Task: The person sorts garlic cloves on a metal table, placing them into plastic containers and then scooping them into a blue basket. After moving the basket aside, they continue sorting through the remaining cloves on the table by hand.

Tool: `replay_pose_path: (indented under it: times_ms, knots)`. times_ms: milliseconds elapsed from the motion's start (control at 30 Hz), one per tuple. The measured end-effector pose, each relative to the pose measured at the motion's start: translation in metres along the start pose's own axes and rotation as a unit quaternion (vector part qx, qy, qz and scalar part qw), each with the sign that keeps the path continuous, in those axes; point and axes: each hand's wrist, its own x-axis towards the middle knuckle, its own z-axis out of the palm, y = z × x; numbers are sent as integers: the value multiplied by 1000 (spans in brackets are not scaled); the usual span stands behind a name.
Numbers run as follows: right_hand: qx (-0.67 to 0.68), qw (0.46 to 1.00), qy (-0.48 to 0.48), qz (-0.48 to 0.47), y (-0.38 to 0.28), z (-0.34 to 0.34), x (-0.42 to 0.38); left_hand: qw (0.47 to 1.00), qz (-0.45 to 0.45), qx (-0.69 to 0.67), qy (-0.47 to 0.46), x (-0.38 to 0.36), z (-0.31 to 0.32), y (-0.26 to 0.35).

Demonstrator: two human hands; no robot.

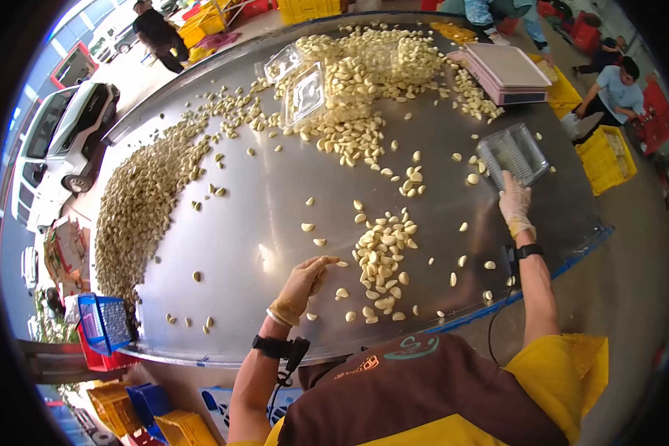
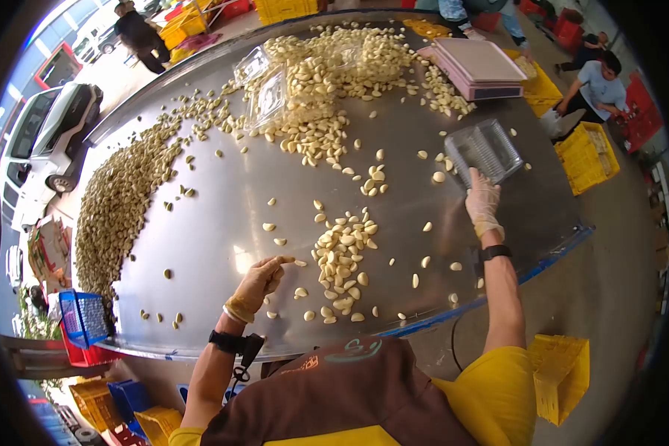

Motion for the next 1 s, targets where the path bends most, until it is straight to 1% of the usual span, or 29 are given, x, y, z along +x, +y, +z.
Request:
replay_pose_path:
  times_ms: [67,100,167,200,233,267,300,333,367,400,433,467,500,533,567,600,633,667,700,733,767,800,833,867,900,933,967,1000]
  knots:
    - [53,997,57,-15,16,3,3,996,-1,46,79,-37,-15,3]
    - [72,996,46,-8,18,-6,2,989,19,80,125,-56,-30,-5]
    - [138,990,34,8,14,-35,-4,970,42,64,229,-96,-55,-19]
    - [211,977,40,12,11,-56,-11,954,23,49,294,-116,-67,-25]
    - [281,958,48,16,8,-75,-18,922,72,156,348,-130,-88,-45]
    - [314,945,91,6,8,-87,-23,898,83,184,392,-147,-106,-59]
    - [328,934,139,-30,6,-102,-29,871,95,210,434,-162,-120,-71]
    - [383,918,99,-22,-9,-141,-41,870,100,204,438,-173,-131,-85]
    - [435,899,56,-14,-29,-183,-55,830,140,261,474,-183,-142,-98]
    - [489,868,71,-46,-41,-204,-64,783,180,315,506,-189,-152,-104]
    - [540,834,84,-77,-55,-223,-74,781,185,309,510,-194,-159,-105]
    - [594,798,58,-88,-76,-250,-85,772,177,329,514,-200,-163,-105]
    - [589,800,62,-94,-97,-269,-93,764,169,347,517,-206,-167,-106]
    - [617,775,29,-134,-118,-286,-99,730,200,398,519,-207,-171,-105]
    - [642,747,-3,-175,-142,-301,-104,732,207,389,520,-210,-175,-100]
    - [656,733,-16,-180,-171,-304,-109,707,202,465,493,-216,-181,-92]
    - [667,720,-68,-180,-202,-308,-112,675,196,539,466,-220,-194,-86]
    - [701,683,-95,-185,-237,-300,-114,644,230,572,453,-222,-214,-91]
    - [707,666,-118,-205,-278,-296,-118,635,266,573,444,-225,-230,-93]
    - [646,706,-116,-266,-318,-287,-116,646,261,568,438,-230,-242,-92]
    - [608,709,-126,-333,-365,-293,-122,658,255,562,431,-237,-251,-92]
    - [558,731,-82,-384,-409,-290,-126,665,259,552,431,-241,-259,-93]
    - [534,729,-109,-415,-450,-292,-124,670,262,547,429,-244,-267,-94]
    - [531,719,-64,-444,-490,-288,-122,679,273,532,427,-245,-273,-96]
    - [524,723,-72,-443,-525,-277,-112,687,284,521,420,-245,-276,-96]
    - [519,729,-81,-439,-556,-264,-98,692,273,522,417,-245,-275,-93]
    - [522,731,-69,-434,-584,-251,-82,699,261,522,413,-246,-273,-91]
    - [493,758,-35,-425,-609,-239,-62,698,264,528,404,-245,-276,-94]
